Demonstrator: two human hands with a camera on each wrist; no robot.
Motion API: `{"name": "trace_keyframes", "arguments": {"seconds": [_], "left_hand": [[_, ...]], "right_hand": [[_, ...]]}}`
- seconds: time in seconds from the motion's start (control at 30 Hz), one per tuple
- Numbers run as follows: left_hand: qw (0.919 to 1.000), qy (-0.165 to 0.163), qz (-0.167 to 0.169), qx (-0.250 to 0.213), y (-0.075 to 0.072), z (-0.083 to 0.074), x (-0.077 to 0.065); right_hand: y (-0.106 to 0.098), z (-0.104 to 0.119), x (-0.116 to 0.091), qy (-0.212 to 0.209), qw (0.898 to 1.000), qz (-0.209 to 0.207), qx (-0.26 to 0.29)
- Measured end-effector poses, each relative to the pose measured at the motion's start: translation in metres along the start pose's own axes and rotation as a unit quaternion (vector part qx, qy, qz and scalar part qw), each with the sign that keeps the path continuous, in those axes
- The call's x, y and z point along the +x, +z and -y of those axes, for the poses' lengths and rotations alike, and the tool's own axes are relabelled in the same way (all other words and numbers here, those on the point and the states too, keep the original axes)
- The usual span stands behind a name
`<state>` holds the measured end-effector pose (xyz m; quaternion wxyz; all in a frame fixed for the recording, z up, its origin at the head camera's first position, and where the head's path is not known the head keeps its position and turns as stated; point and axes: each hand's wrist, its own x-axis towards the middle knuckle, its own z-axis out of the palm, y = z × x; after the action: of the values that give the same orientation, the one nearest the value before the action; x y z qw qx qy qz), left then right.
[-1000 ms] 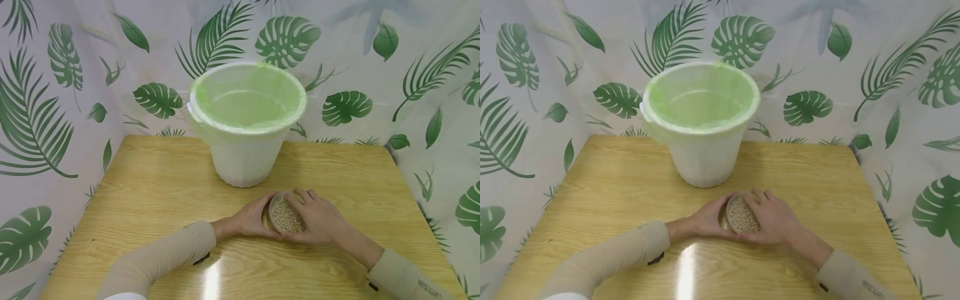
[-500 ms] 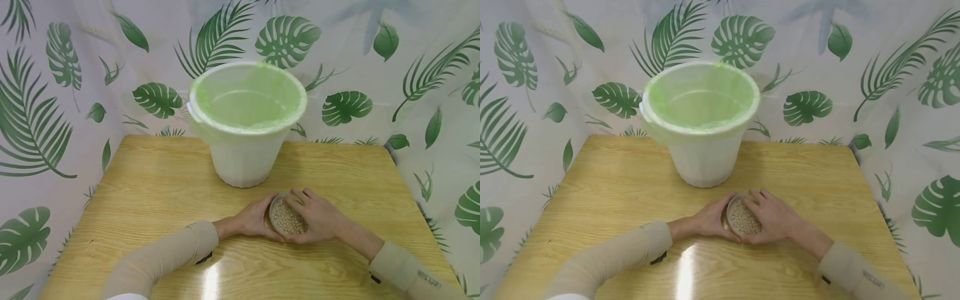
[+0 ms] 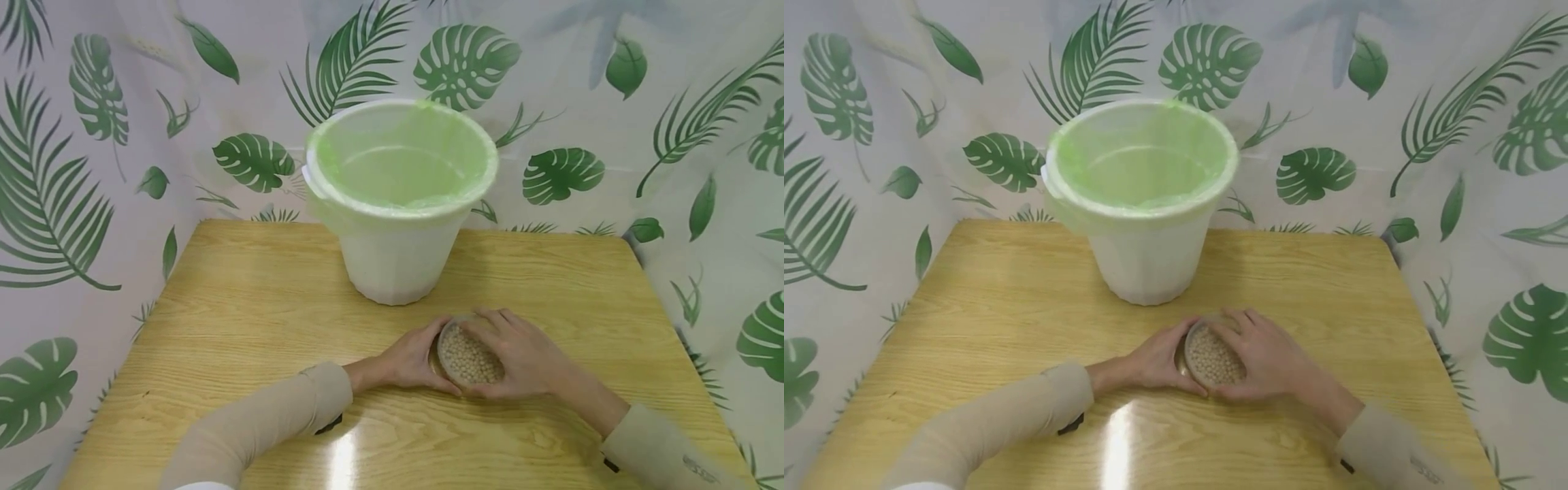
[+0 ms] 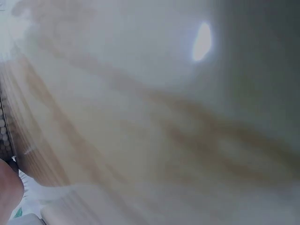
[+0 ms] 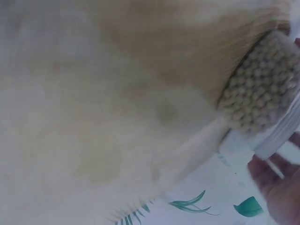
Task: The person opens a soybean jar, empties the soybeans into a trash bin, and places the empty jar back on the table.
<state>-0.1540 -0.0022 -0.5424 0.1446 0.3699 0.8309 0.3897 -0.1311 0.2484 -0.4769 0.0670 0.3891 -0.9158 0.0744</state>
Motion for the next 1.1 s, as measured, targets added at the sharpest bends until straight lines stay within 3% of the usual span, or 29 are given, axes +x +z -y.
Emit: {"name": "trace_keyframes", "arguments": {"seconds": [0.2,0.43,0.8,1.1], "left_hand": [[0.9996,-0.005,-0.022,-0.016,0.001,-0.002,-0.007],[0.9996,-0.008,-0.025,-0.005,0.001,-0.002,-0.009],[0.9998,-0.002,-0.017,0.0,-0.001,0.001,-0.003],[0.9997,-0.011,-0.004,-0.023,-0.003,0.001,-0.001]], "right_hand": [[-0.001,0.018,-0.011,0.117,0.993,-0.015,0.002],[0.005,0.031,-0.011,0.161,0.987,-0.014,0.0],[0.006,0.023,-0.005,0.131,0.991,-0.018,-0.002],[0.008,0.004,-0.001,0.051,0.998,-0.032,0.009]]}}
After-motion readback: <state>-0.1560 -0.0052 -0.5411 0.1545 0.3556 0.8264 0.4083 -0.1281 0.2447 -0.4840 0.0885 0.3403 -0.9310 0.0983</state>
